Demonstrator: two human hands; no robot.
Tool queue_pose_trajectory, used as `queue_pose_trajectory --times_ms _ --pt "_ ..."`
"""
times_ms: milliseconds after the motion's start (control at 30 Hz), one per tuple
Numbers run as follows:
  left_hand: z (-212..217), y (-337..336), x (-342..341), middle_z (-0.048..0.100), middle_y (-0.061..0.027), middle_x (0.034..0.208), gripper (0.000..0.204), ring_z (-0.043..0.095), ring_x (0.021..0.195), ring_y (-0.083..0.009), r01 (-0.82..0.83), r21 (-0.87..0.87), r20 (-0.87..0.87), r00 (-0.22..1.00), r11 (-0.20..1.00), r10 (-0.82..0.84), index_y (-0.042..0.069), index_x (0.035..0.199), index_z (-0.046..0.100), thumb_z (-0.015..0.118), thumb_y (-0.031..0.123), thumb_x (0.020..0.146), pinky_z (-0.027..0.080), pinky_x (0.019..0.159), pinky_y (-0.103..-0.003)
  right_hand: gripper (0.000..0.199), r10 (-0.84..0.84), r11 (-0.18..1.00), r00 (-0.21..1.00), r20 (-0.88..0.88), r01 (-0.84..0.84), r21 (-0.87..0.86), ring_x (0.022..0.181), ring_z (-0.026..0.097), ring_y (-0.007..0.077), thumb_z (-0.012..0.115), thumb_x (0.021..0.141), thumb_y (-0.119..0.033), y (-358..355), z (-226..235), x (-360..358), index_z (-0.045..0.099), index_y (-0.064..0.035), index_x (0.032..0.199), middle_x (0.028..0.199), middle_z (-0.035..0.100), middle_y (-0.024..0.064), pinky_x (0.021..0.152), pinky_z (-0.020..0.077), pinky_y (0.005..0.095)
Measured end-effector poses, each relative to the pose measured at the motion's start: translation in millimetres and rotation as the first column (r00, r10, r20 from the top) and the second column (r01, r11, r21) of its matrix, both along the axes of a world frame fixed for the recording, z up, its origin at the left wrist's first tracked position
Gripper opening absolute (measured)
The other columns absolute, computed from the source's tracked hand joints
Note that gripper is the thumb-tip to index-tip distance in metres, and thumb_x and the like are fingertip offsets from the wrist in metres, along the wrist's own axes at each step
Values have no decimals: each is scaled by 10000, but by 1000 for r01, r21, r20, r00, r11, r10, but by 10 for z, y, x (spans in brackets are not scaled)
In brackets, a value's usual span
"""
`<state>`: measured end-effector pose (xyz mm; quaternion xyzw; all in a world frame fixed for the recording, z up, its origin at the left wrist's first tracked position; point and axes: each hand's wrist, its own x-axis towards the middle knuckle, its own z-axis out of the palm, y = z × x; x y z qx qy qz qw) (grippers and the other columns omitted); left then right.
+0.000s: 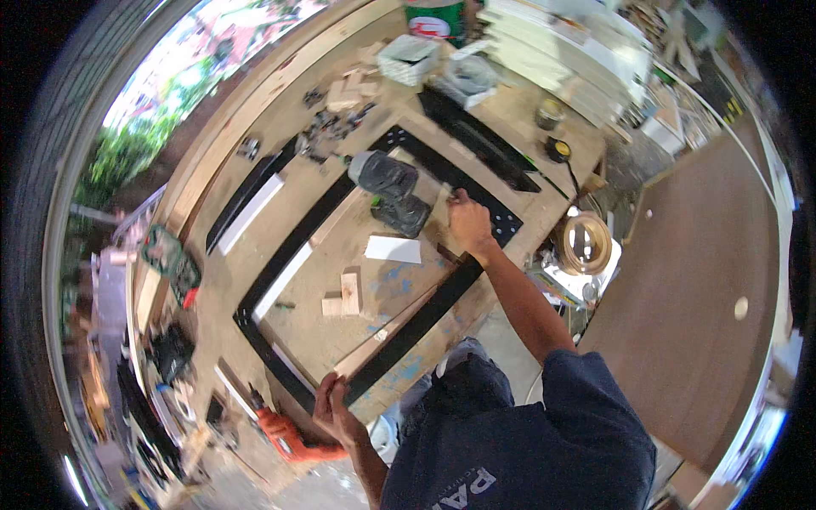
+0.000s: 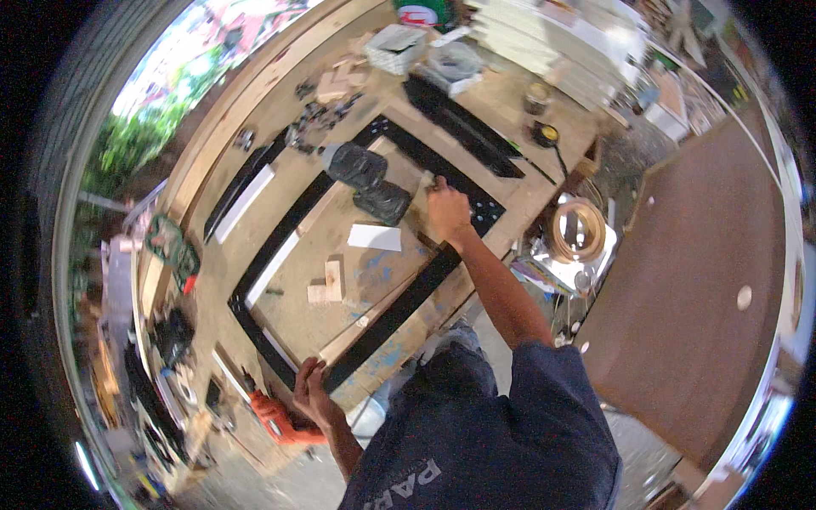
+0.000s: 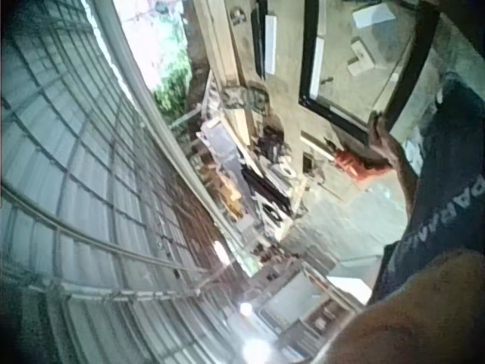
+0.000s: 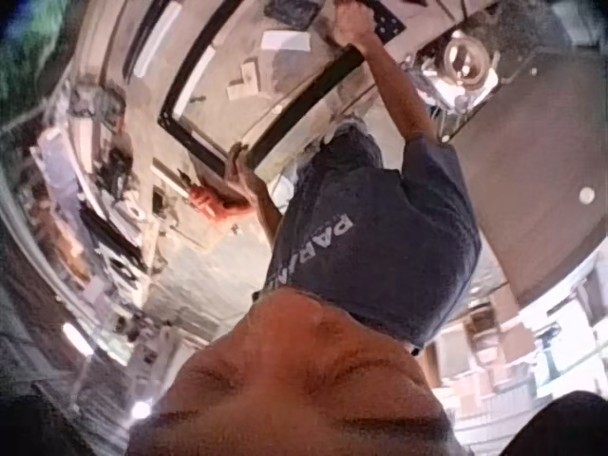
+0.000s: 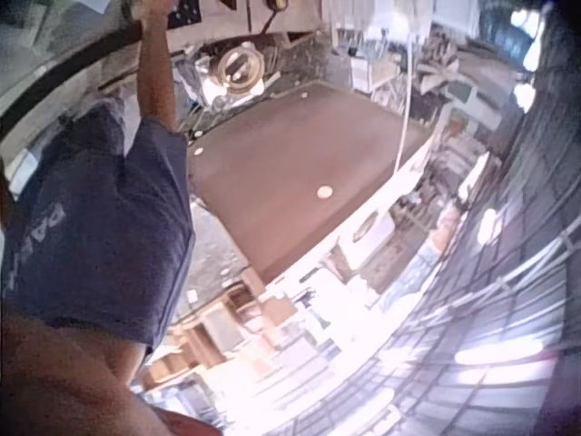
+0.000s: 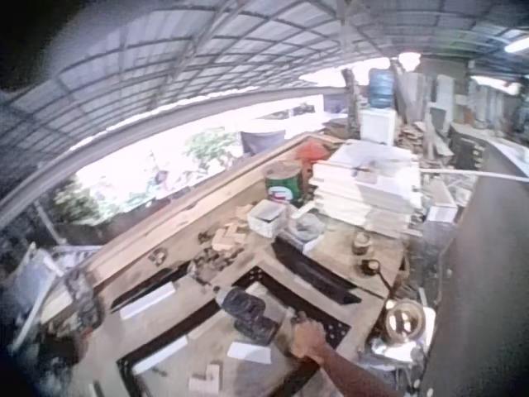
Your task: The person assembles a black metal frame by drilling pilot holes into a wooden surface and driving screws through pre-drilled holes in the frame with a cordless impact driver.
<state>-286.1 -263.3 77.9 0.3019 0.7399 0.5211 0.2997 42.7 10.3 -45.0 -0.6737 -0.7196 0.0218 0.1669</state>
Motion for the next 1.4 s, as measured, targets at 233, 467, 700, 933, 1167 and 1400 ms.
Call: queue_pose_trajectory --times_ms 233,467,700,933,1167,1400 --pt "-112 89 518 737 -145 1093 261 705 975 -234 23 -11 531 847 1000 -14 -65 1136 710 634 98 947 530 883 -340 202 185 972 945 -268 -135 194 781 713 324 669 855 -1 -280 391 -87 669 -30 1055 993 700 145 675 572 409" --pt "-13 212 947 733 -108 1059 298 698 962 -204 39 105 813 572 994 -108 -9 1177 695 624 239 1028 540 860 -348 298 497 767 450 -742 -627 134 750 696 270 705 844 39 -1652 1040 -927 652 -58 1121 932 673 129 630 535 340" --pt "-138 59 1012 749 -104 989 150 713 904 -204 -62 65 914 404 996 -35 -6 1073 725 712 84 953 571 874 -352 323 598 641 344 -724 -747 175 671 677 225 766 808 17 -1716 947 -862 647 -50 1100 984 698 120 581 529 323" --pt "-268 -79 904 720 -72 969 59 669 876 -171 -89 69 862 507 994 -15 40 992 703 660 81 991 535 801 -320 253 524 572 308 -794 -818 61 686 639 110 825 802 -29 -1228 1151 -665 690 -34 1016 967 712 63 587 497 264" --pt "-251 -254 692 653 -32 954 104 620 878 -151 -238 79 940 340 968 7 59 1072 671 683 105 979 507 809 -297 400 231 953 534 -813 44 300 858 567 129 846 805 -50 -259 509 -411 651 -19 1153 1113 657 45 783 472 274" --pt "-184 -569 340 668 -70 1009 137 643 951 -193 -325 110 921 388 939 26 31 1081 659 694 48 950 513 874 -315 416 296 943 305 -905 -245 225 1000 663 187 838 833 -52 467 590 -751 660 29 1200 1143 698 130 907 523 341"
